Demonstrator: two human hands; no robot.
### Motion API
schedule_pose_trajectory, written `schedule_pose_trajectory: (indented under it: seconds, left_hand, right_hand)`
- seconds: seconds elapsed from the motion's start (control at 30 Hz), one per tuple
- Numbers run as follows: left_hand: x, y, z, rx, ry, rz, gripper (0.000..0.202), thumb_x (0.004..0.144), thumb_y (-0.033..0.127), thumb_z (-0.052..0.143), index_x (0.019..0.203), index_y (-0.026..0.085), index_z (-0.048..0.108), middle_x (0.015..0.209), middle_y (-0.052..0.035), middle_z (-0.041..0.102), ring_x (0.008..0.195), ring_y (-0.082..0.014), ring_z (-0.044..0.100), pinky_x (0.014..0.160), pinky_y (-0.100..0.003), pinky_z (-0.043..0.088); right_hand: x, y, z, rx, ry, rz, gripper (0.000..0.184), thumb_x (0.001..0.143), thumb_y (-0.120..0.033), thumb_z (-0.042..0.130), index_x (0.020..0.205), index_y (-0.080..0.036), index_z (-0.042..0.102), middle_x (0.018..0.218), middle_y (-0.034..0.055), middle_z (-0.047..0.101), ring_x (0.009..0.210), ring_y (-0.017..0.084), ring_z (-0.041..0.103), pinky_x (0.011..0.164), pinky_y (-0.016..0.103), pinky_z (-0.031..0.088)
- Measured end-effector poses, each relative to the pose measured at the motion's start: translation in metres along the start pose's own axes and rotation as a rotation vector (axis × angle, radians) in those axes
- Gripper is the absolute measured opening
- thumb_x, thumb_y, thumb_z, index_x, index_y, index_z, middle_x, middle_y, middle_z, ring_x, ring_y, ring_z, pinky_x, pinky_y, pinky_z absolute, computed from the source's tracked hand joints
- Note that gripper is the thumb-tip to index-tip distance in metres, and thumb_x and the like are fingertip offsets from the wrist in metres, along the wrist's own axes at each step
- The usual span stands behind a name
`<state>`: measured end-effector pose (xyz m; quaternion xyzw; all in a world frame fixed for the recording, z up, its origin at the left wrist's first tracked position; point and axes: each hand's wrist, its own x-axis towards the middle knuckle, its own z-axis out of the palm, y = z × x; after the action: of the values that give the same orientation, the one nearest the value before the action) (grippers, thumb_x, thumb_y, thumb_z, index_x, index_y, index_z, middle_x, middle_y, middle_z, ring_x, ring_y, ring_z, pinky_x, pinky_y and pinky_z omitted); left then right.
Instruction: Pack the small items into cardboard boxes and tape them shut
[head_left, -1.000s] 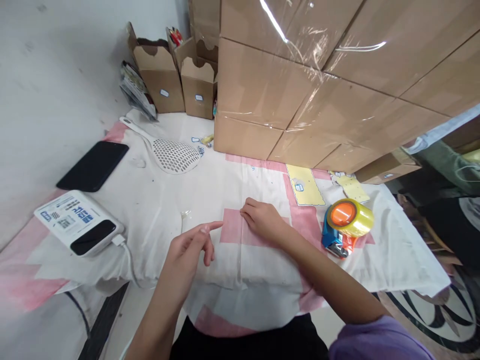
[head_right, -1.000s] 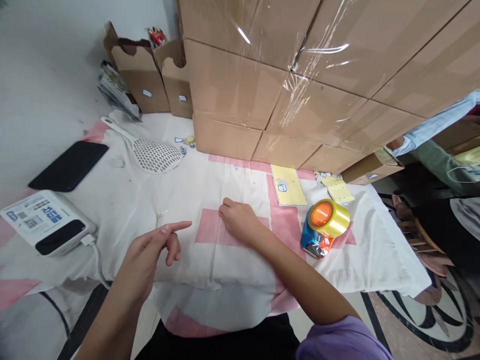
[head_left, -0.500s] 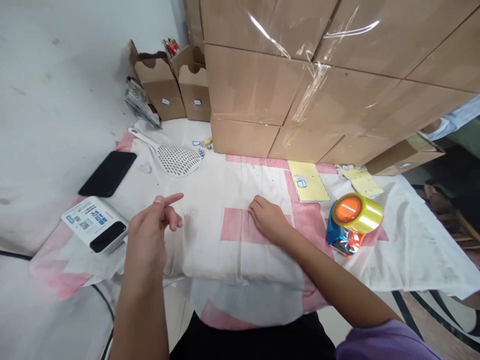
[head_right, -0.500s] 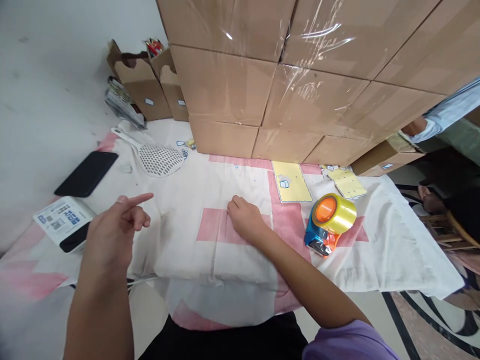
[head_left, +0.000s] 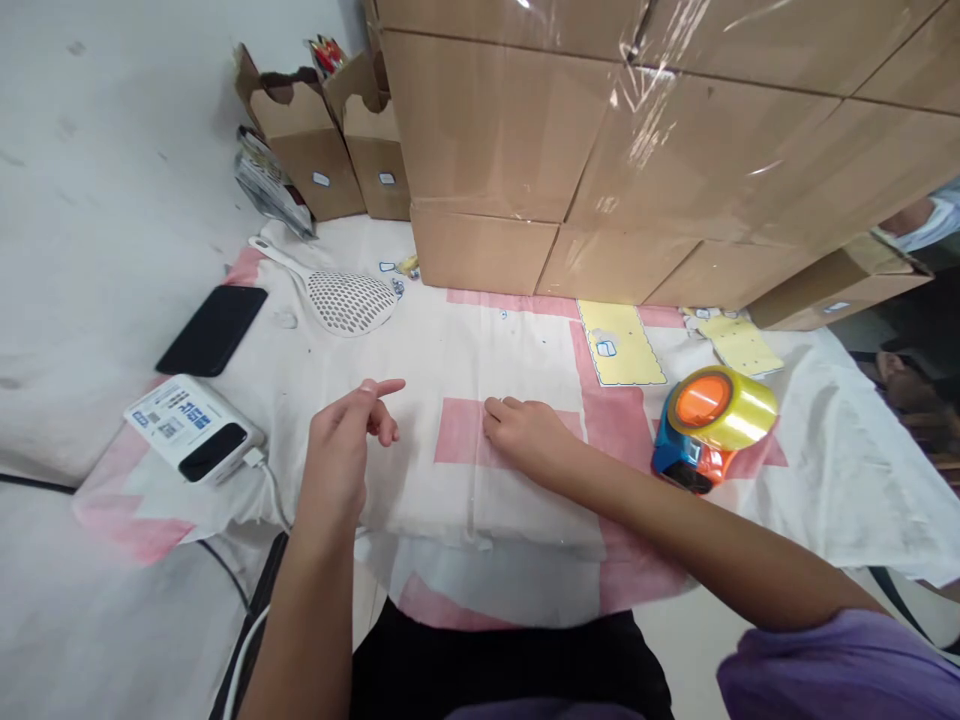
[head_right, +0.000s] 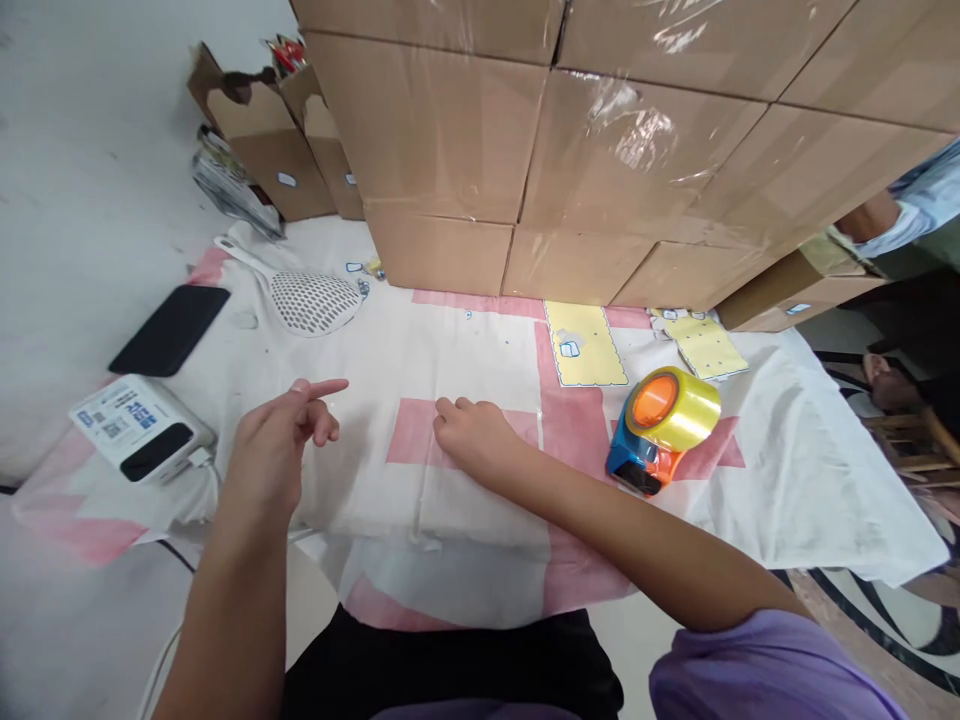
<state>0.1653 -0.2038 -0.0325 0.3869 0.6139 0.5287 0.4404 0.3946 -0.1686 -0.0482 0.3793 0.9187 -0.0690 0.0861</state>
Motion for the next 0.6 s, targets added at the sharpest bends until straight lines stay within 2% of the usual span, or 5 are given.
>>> schedule_pose_trajectory:
  seconds: [0.13,0.27,0.33,0.4,0.6]
  left_hand:
    - [-0.007,-0.002,0.009,0.046,-0.049,-0.015,0.051,0.095,0.041,0.052,0.047,0.024,0.052,0.05,-0.0019,0.045,0.117,-0.0258,0.062,0.085,-0.03,0.041]
    - [-0.012,-0.006,0.016,0.081,-0.102,-0.03,0.045,0.093,0.042,0.053,0.052,0.024,0.054,0.05,0.0001,0.045,0.102,-0.0239,0.065,0.084,-0.03,0.043]
    - [-0.012,-0.009,0.017,0.096,-0.124,-0.038,0.036,0.092,0.043,0.055,0.062,0.023,0.06,0.051,0.0031,0.046,0.078,-0.0203,0.063,0.081,-0.031,0.043]
    - [-0.009,-0.01,0.016,0.118,-0.144,-0.042,0.03,0.091,0.043,0.056,0.068,0.023,0.062,0.053,0.0049,0.047,0.064,-0.0175,0.055,0.076,-0.031,0.043]
    - [0.038,0.015,-0.002,0.183,-0.064,0.119,0.032,0.083,0.036,0.056,0.054,0.023,0.052,0.054,0.0007,0.051,0.074,-0.0207,0.06,0.075,-0.03,0.043]
  right_hand:
    - [0.0,0.011,-0.004,0.289,0.064,0.129,0.008,0.098,-0.022,0.054,0.096,-0.018,0.06,0.103,0.0069,0.058,0.075,0.015,0.052,0.055,0.027,0.028]
    - [-0.003,0.02,-0.006,0.469,0.034,0.187,0.041,0.083,-0.038,0.073,0.116,-0.022,0.056,0.115,0.005,0.053,0.074,0.014,0.053,0.055,0.026,0.034]
    - [-0.004,0.021,-0.005,0.519,0.057,0.153,0.043,0.081,-0.037,0.074,0.118,-0.022,0.056,0.115,0.0048,0.053,0.077,0.015,0.055,0.058,0.026,0.037]
    - [-0.006,0.019,-0.002,0.628,0.125,0.077,0.021,0.092,-0.03,0.062,0.11,-0.021,0.059,0.113,0.0048,0.054,0.083,0.015,0.057,0.069,0.028,0.043]
    - [-0.009,0.004,0.013,0.747,0.224,-0.021,0.022,0.103,-0.021,0.036,0.084,-0.02,0.047,0.087,0.0021,0.055,0.077,0.016,0.052,0.073,0.03,0.043]
